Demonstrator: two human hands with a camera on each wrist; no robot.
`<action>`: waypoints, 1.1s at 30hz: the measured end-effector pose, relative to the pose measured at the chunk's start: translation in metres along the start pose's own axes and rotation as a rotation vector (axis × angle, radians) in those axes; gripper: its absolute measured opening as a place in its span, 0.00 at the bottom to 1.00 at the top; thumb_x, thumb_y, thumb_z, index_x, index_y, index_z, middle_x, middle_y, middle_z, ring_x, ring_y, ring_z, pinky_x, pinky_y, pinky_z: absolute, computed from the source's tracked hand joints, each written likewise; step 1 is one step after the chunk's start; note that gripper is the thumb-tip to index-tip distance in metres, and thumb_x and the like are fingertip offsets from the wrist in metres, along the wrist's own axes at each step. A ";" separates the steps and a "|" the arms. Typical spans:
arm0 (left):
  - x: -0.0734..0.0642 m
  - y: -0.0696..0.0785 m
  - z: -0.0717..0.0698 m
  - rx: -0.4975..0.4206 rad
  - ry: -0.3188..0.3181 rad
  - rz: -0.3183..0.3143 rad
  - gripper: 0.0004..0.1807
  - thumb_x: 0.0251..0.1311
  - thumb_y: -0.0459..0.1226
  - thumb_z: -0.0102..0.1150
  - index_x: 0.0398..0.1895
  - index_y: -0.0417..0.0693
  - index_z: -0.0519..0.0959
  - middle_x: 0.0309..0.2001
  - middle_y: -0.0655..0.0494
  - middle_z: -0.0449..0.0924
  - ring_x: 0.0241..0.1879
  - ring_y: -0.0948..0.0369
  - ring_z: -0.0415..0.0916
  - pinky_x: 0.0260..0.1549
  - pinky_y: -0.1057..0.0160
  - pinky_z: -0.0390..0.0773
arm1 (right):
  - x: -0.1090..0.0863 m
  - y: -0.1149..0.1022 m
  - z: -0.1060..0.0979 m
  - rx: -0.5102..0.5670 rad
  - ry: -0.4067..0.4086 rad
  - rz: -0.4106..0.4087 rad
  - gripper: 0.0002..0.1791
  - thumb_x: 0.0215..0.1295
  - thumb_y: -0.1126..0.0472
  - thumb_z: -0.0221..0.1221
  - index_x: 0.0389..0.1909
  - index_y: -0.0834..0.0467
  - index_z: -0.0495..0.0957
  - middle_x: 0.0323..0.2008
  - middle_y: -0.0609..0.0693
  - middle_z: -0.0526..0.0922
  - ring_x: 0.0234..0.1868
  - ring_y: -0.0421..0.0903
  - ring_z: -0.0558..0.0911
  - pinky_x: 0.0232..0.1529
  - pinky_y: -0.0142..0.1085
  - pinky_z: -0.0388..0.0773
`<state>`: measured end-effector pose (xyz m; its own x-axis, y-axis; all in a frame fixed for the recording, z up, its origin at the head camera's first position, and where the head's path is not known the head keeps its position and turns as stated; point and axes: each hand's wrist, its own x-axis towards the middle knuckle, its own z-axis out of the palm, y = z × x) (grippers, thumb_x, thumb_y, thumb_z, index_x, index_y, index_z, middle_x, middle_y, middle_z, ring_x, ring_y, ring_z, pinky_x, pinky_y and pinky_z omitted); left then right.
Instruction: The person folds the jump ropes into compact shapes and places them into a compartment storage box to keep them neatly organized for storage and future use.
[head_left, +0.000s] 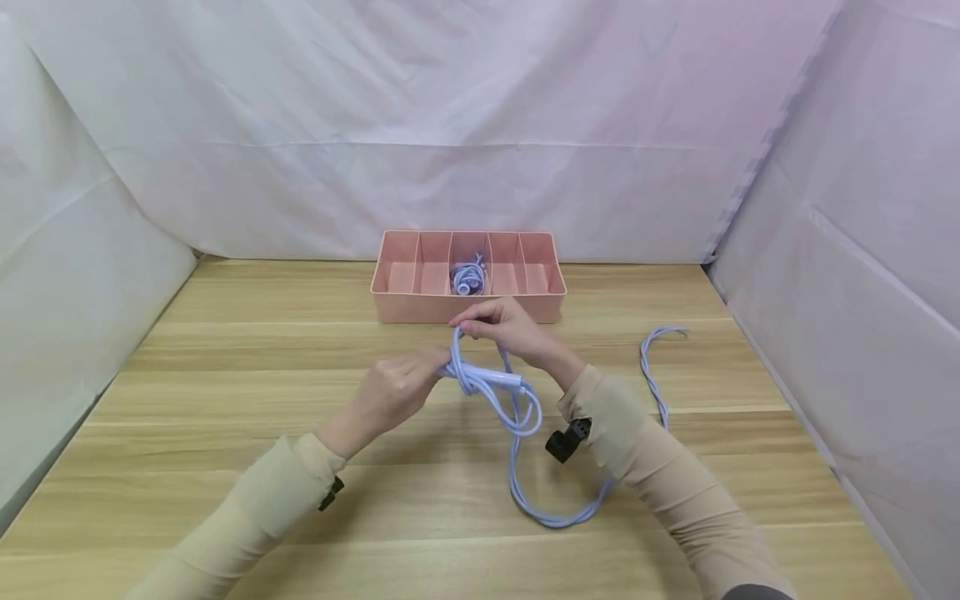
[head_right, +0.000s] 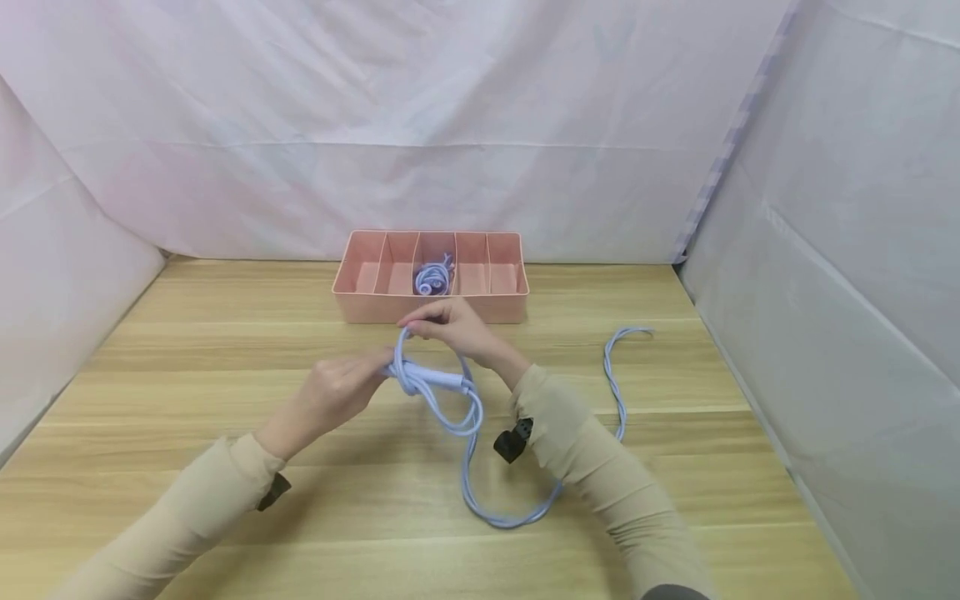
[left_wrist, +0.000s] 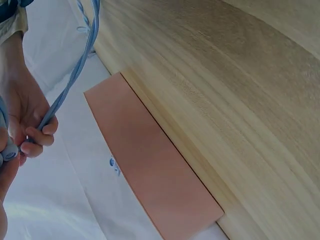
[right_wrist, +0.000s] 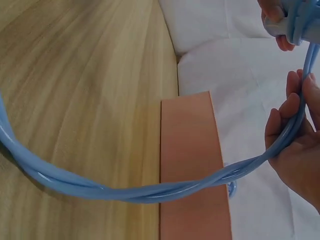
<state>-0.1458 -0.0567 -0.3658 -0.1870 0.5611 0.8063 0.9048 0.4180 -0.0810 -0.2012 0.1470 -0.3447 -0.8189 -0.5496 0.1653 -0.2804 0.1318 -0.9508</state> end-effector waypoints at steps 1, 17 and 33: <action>0.000 -0.001 0.000 0.003 0.017 -0.016 0.13 0.68 0.36 0.39 0.39 0.38 0.74 0.32 0.51 0.82 0.29 0.59 0.81 0.26 0.64 0.80 | 0.000 0.001 0.001 0.014 0.017 0.001 0.11 0.62 0.70 0.53 0.42 0.73 0.76 0.30 0.45 0.82 0.33 0.41 0.75 0.38 0.36 0.75; -0.003 -0.011 0.021 -0.067 0.253 -0.338 0.16 0.42 0.25 0.65 0.39 0.33 0.78 0.31 0.43 0.83 0.13 0.62 0.72 0.09 0.69 0.68 | -0.002 0.026 0.020 0.213 0.118 0.191 0.16 0.62 0.68 0.51 0.49 0.73 0.71 0.31 0.47 0.83 0.28 0.37 0.76 0.37 0.31 0.75; -0.006 -0.021 0.023 0.165 0.255 -0.492 0.15 0.45 0.26 0.62 0.40 0.33 0.78 0.21 0.42 0.80 0.07 0.64 0.57 0.04 0.66 0.56 | -0.016 0.020 0.059 0.137 0.123 0.331 0.20 0.70 0.61 0.43 0.60 0.63 0.66 0.23 0.48 0.75 0.17 0.37 0.69 0.21 0.28 0.71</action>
<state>-0.1720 -0.0524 -0.3823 -0.4542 0.0908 0.8863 0.6592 0.7034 0.2658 -0.1638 0.1099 -0.3815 -0.9103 -0.3914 -0.1349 0.0725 0.1701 -0.9828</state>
